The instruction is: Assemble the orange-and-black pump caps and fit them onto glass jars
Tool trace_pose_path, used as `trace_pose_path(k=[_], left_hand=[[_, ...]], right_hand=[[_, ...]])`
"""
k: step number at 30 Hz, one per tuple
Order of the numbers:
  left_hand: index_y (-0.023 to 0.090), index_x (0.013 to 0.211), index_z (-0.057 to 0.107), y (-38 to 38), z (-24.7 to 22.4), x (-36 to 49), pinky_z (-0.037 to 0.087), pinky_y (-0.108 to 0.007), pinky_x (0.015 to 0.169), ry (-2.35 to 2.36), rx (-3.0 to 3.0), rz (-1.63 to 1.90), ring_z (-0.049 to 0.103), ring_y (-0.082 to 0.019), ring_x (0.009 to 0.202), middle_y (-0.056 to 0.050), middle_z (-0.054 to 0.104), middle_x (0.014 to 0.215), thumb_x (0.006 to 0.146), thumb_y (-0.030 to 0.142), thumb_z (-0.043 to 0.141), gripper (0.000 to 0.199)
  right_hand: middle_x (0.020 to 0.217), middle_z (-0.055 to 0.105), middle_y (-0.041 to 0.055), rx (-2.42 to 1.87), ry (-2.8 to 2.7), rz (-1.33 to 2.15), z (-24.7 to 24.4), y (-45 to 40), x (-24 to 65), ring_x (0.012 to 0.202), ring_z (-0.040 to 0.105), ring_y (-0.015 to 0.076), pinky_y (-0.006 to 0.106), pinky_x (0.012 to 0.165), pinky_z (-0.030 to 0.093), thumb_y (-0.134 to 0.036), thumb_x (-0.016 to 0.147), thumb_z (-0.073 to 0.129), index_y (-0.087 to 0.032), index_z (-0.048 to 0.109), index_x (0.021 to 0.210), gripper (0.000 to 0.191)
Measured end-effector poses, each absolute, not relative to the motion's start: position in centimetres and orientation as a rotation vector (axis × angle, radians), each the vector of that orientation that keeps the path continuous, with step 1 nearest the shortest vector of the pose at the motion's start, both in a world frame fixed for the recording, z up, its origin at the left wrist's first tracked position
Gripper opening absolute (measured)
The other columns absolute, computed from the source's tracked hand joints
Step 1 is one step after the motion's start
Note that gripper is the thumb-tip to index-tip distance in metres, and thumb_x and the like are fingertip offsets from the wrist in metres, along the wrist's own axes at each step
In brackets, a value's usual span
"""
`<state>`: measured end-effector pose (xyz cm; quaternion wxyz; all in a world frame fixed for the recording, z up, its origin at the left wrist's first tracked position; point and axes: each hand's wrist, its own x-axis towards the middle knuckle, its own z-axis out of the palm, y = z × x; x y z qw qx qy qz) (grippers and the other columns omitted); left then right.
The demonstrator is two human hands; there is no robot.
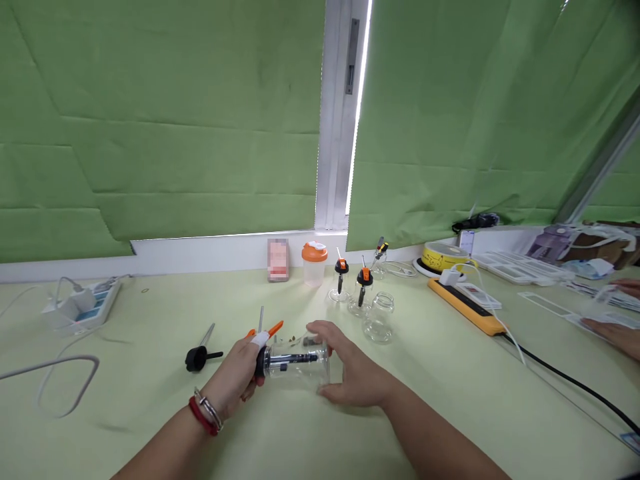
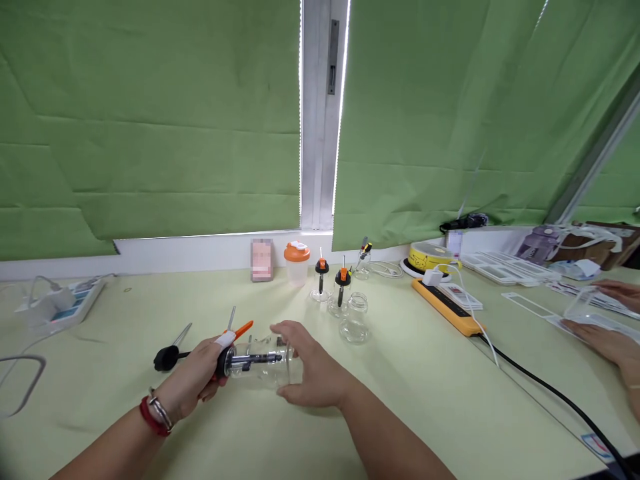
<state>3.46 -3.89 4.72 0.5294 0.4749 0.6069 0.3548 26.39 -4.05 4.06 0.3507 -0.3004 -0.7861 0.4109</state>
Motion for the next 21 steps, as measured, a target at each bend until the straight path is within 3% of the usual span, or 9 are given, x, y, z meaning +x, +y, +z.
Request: trace_pose_path(k=[2,4,6,8,11,14,18,21], left_hand=[[0.021,0.064,0.043,-3.9,5.1,3.6,0.019,-0.019,0.030,1.409,1.165,0.911,0.027,-0.007,0.029,0.005,0.045,0.039,0.079,0.054,0.042,0.036],[0.020,0.065,0.045,-4.3,5.3,3.8,0.023,-0.018,0.029,1.392,1.181,0.971,0.032,-0.007,0.032,0.005,0.047,0.042,0.079,0.053,0.042,0.036],[0.020,0.065,0.046,-4.7,5.2,4.1,0.025,-0.017,0.029,1.397,1.170,0.996,0.034,-0.008,0.034,0.004,0.048,0.044,0.079,0.055,0.041,0.039],[0.019,0.064,0.046,-5.1,4.8,4.2,0.025,-0.017,0.029,1.394,1.179,0.995,0.035,-0.008,0.035,0.004,0.047,0.044,0.079,0.056,0.040,0.040],[0.019,0.066,0.049,-5.1,4.2,4.2,0.023,-0.016,0.029,1.358,1.176,0.994,0.033,-0.007,0.032,0.005,0.047,0.044,0.080,0.055,0.040,0.040],[0.019,0.069,0.048,-4.8,3.8,3.7,0.021,-0.017,0.029,1.318,1.075,0.981,0.029,-0.006,0.027,0.006,0.047,0.041,0.079,0.056,0.040,0.039],[0.020,0.063,0.044,-4.4,3.4,3.1,0.021,-0.019,0.030,1.283,1.009,0.955,0.028,-0.006,0.024,0.005,0.047,0.037,0.078,0.055,0.043,0.038],[0.020,0.063,0.043,-4.4,3.5,3.0,0.022,-0.018,0.029,1.303,1.030,0.964,0.027,-0.006,0.024,0.006,0.046,0.037,0.078,0.055,0.042,0.038]], right_hand=[[0.136,0.031,0.0086,-0.799,-1.813,1.296,3.5,-3.6,26.3,0.113,0.045,0.0221,0.033,0.085,0.043,-0.036,0.065,0.072,-0.032,0.026,0.136,0.084],[0.125,0.041,0.0105,-0.825,-1.589,1.577,2.8,-3.3,26.1,0.098,0.055,0.0202,0.032,0.073,0.047,-0.055,0.076,0.057,-0.030,0.026,0.135,0.071],[0.105,0.053,0.0086,-0.873,-1.494,1.766,2.4,-3.0,26.0,0.078,0.059,0.0176,0.030,0.061,0.047,-0.061,0.081,0.046,-0.026,0.033,0.129,0.061],[0.099,0.054,0.0059,-0.904,-1.519,1.780,2.2,-2.9,26.0,0.073,0.059,0.0161,0.030,0.060,0.047,-0.056,0.078,0.056,-0.026,0.038,0.123,0.057],[0.116,0.048,0.0053,-0.882,-1.674,1.504,2.4,-2.9,26.4,0.092,0.056,0.0183,0.034,0.078,0.046,-0.036,0.065,0.075,-0.031,0.038,0.123,0.069],[0.121,0.046,0.0046,-0.853,-1.881,1.145,2.8,-3.1,26.7,0.108,0.048,0.0213,0.038,0.093,0.038,-0.025,0.061,0.078,-0.033,0.036,0.128,0.080],[0.136,0.036,0.0047,-0.805,-1.964,0.935,2.8,-3.3,26.6,0.117,0.042,0.0243,0.039,0.098,0.035,-0.027,0.059,0.080,-0.036,0.035,0.131,0.085],[0.139,0.033,0.0064,-0.834,-1.858,1.088,2.1,-3.1,26.2,0.120,0.040,0.0268,0.041,0.096,0.037,-0.038,0.055,0.082,-0.036,0.030,0.134,0.095]])
